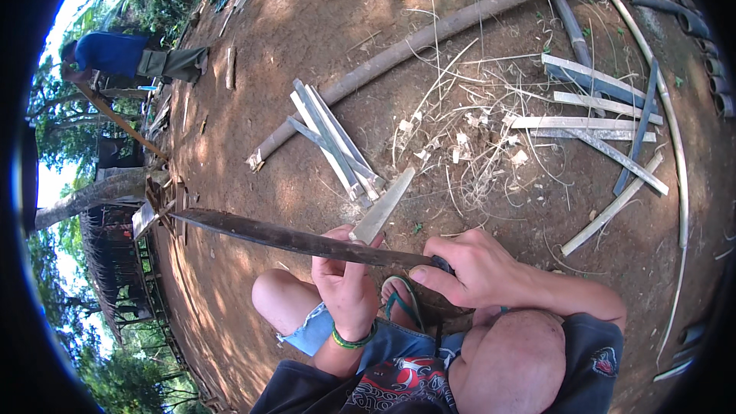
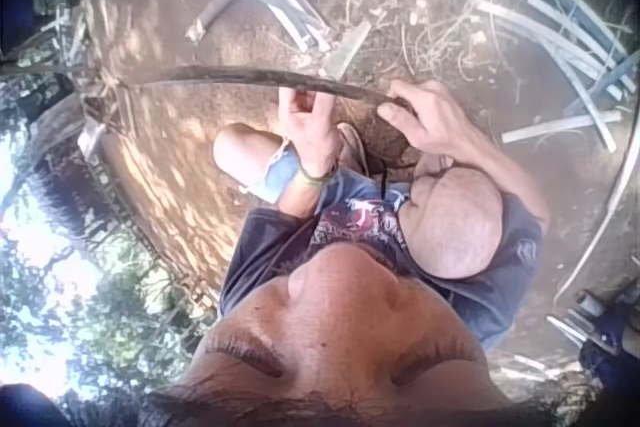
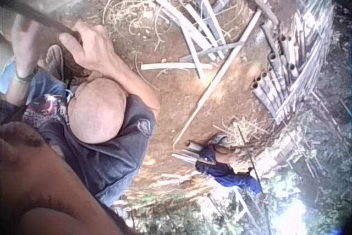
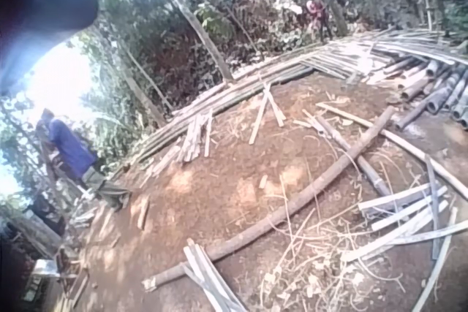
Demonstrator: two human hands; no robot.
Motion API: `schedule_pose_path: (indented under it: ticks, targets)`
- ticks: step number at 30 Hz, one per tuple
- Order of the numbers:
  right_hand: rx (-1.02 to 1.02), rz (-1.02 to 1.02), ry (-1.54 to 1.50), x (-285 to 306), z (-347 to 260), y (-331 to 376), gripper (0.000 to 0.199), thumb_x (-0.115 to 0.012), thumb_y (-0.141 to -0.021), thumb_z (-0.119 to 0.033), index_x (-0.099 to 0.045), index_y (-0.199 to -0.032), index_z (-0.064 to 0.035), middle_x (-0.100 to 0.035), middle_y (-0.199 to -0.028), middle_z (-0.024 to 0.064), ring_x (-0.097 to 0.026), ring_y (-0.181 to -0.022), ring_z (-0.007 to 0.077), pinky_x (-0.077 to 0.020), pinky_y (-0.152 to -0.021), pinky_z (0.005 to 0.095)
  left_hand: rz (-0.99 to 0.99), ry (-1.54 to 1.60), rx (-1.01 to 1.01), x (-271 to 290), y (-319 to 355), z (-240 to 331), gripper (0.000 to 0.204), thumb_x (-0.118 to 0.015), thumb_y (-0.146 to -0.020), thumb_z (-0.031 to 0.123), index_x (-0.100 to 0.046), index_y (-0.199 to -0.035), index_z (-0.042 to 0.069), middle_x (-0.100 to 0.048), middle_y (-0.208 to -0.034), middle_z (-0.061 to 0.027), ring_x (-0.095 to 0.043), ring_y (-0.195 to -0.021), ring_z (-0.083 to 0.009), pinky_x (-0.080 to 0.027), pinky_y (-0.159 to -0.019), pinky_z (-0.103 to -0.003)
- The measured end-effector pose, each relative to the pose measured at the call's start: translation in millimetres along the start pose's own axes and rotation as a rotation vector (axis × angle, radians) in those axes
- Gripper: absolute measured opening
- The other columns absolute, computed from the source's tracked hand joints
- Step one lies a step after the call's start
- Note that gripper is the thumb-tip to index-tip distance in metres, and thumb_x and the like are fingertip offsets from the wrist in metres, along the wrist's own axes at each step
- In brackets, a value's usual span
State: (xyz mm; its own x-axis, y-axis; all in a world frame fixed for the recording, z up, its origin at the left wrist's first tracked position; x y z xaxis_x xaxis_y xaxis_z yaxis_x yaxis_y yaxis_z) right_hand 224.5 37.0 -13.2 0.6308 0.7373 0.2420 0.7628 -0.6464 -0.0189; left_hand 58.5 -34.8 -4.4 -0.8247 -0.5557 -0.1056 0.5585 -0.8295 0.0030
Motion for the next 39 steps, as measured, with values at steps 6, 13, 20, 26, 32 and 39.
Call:
schedule_pose_path:
  ticks: [6,13,20,26,32,39]
  targets:
    - [0.052,0.017,0.124,10,-12,4,0.040,-0.070,-0.091,-0.037,-0.061,-0.079,-0.0001,-0.057,-0.052,0.0179,-0.058,-0.045,0.0361,-0.0453,-0.047,0.0451,0.008,0.048,0.036,-3,3,-3,0.028,-0.067,-0.088,-0.008,-0.056,-0.112,-0.002,-0.058,-0.118,-0.0131,-0.064,-0.101,-0.0190,-0.055,-0.092,-0.037]
    - [-0.001,0.022,0.098,14,-10,3,0.042,-0.070,-0.091,-0.038,-0.059,-0.076,-0.0001,-0.058,-0.054,0.0182,-0.058,-0.046,0.0371,-0.0455,-0.046,0.0458,-0.015,0.114,0.056,-7,5,-6,0.029,-0.068,-0.086,-0.010,-0.056,-0.112,-0.004,-0.058,-0.118,-0.0128,-0.066,-0.102,-0.0203,-0.055,-0.091,-0.033]
    - [0.013,0.034,0.183,14,-10,3,0.045,-0.069,-0.092,-0.041,-0.057,-0.074,-0.0008,-0.057,-0.053,0.0184,-0.058,-0.045,0.0378,-0.0454,-0.046,0.0476,-0.010,0.118,0.037,-8,6,-6,0.031,-0.067,-0.086,-0.012,-0.056,-0.114,-0.003,-0.059,-0.119,-0.0121,-0.065,-0.102,-0.0180,-0.054,-0.088,-0.030]
    - [-0.025,0.017,0.222,15,-9,4,0.047,-0.068,-0.092,-0.042,-0.056,-0.074,-0.0004,-0.058,-0.054,0.0192,-0.058,-0.046,0.0398,-0.0462,-0.046,0.0490,-0.004,0.078,0.059,-7,7,-8,0.032,-0.066,-0.086,-0.013,-0.057,-0.114,-0.002,-0.060,-0.115,-0.0092,-0.064,-0.097,-0.0137,-0.052,-0.083,-0.026]
    - [-0.095,-0.030,0.169,17,-9,5,0.046,-0.067,-0.093,-0.041,-0.058,-0.074,0.0007,-0.058,-0.054,0.0212,-0.059,-0.050,0.0431,-0.0471,-0.049,0.0509,-0.031,0.024,0.054,-13,8,-4,0.034,-0.066,-0.086,-0.013,-0.055,-0.117,-0.002,-0.059,-0.113,-0.0084,-0.062,-0.095,-0.0120,-0.051,-0.081,-0.025]
    - [-0.134,-0.057,0.144,20,-10,12,0.048,-0.065,-0.094,-0.040,-0.059,-0.073,0.0021,-0.056,-0.052,0.0230,-0.059,-0.051,0.0445,-0.0477,-0.051,0.0516,0.175,-0.642,-1.124,0,38,156,0.050,-0.050,-0.100,0.041,-0.051,-0.132,0.003,-0.046,-0.139,-0.0247,-0.035,-0.141,-0.0351,-0.022,-0.118,-0.053]
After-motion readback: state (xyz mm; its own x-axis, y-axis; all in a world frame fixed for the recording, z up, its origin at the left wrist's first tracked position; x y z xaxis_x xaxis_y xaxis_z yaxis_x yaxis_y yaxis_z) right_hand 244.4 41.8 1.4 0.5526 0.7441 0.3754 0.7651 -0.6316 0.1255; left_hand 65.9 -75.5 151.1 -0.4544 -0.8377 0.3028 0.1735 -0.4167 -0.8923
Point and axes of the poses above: each hand's wrist, its own y-axis away from the middle knuckle, its own x-axis out of the back of the hand, z = x × y, the point moved 10 cm from there along -y, towards the middle knuckle
